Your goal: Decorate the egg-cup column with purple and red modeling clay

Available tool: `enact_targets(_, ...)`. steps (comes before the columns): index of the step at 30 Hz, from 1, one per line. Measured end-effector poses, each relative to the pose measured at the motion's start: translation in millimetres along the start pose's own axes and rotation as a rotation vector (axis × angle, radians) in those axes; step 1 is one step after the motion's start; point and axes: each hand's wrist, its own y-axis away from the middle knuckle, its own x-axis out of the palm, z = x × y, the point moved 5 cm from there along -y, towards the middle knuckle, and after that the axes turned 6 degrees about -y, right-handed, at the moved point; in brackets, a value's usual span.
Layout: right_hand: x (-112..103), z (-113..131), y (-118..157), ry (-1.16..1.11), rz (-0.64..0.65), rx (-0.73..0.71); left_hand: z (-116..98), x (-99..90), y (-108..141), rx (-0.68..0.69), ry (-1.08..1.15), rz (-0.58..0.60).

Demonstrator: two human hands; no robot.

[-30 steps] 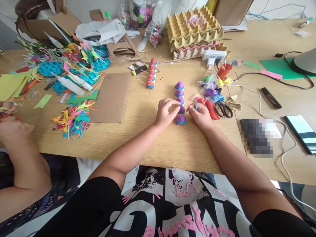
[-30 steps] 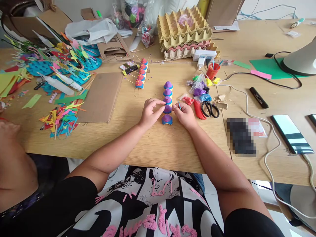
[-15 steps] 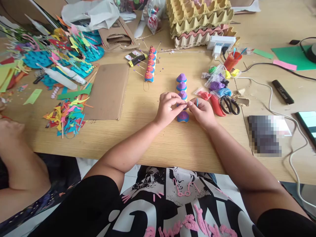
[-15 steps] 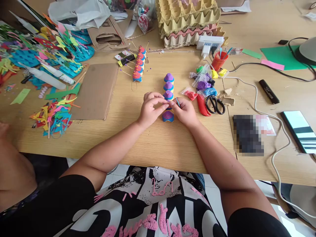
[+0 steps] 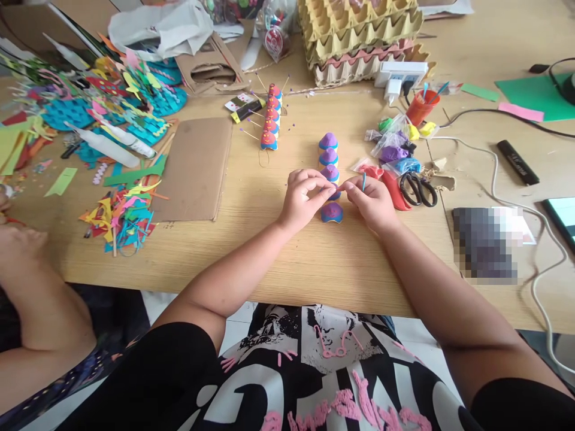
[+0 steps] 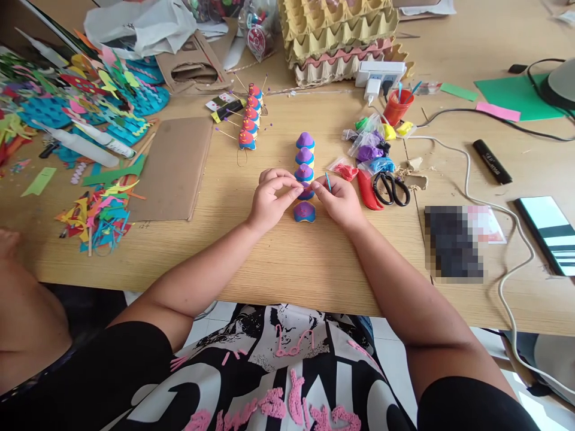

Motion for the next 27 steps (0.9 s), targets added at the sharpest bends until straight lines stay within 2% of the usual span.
enact_targets(9, 5, 1, 4, -0.084, -0.009, 0.045, -1, -0.9, 0, 0.062, -0.026, 0.040)
enact_targets(16, 3, -2, 2, 0.031, -0.001, 0.035, 2, -1.8, -3, 0.054, -0.079, 0.066)
enact_targets(21, 1, -6, 1, 0.121, 0.001, 0.036, 13, -0.9, -4, 0.014, -0.041, 0.083)
enact_targets(27, 3, -8, 1, 0.202, -0.022, 0.012, 28, 8.6, -4, -0.078, 0.069, 0.138)
